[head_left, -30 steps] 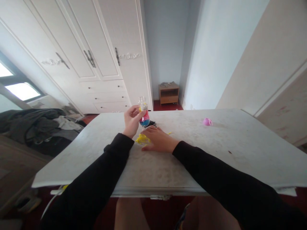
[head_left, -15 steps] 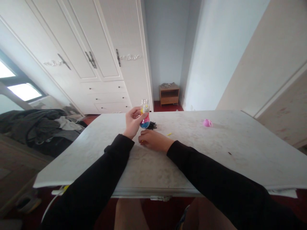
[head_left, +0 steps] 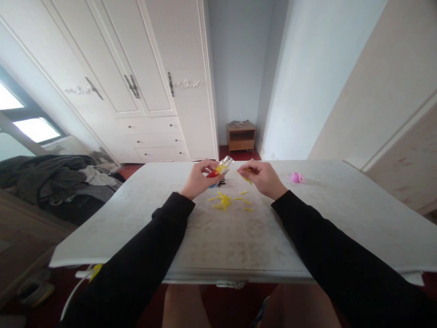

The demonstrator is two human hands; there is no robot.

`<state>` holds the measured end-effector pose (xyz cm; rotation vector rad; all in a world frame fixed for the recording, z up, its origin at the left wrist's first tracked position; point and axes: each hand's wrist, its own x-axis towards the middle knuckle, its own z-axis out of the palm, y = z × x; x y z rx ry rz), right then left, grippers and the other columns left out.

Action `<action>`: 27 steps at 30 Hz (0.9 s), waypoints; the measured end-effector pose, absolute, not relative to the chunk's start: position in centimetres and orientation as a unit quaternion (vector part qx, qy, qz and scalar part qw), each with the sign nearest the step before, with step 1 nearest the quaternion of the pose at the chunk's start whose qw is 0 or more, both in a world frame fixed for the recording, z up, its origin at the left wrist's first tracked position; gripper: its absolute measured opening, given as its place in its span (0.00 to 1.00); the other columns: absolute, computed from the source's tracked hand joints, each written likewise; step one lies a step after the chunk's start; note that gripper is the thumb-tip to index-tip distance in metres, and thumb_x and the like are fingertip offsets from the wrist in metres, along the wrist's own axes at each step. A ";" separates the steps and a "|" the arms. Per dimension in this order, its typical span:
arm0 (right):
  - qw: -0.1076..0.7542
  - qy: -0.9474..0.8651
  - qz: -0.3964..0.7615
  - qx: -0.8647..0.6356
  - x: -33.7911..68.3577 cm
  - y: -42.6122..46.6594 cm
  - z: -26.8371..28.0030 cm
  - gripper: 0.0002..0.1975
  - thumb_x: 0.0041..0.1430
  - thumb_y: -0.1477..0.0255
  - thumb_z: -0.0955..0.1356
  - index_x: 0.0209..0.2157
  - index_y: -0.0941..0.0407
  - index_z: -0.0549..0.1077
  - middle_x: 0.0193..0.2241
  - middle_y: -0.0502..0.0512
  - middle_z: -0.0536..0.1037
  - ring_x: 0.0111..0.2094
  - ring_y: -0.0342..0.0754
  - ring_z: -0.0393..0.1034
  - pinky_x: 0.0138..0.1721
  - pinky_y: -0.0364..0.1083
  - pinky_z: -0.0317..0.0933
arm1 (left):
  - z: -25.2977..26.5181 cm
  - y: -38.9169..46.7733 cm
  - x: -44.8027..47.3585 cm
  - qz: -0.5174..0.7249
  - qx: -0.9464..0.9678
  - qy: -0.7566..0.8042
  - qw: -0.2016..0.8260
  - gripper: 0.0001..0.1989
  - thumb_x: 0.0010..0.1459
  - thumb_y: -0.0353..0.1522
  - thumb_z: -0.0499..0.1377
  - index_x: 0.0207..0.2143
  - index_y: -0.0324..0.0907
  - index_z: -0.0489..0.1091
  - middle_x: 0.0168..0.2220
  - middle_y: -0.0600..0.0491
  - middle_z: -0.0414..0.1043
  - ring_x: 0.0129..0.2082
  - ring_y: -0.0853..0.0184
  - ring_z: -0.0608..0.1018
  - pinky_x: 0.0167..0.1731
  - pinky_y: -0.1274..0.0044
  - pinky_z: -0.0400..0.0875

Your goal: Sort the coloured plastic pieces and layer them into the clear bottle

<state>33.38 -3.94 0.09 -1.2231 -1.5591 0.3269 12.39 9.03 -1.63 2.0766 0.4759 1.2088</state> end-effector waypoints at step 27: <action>0.587 -0.613 0.082 -0.522 31.8 -3.5 -0.3 0.11 0.62 0.63 0.72 0.31 0.55 0.82 0.30 0.53 0.78 0.33 0.47 0.71 0.37 0.47 0.67 | -1.4 8.1 12.2 0.398 0.843 0.146 0.331 0.15 0.48 0.34 0.73 0.41 0.43 0.83 0.37 0.48 0.81 0.33 0.67 0.78 0.34 0.75 0.72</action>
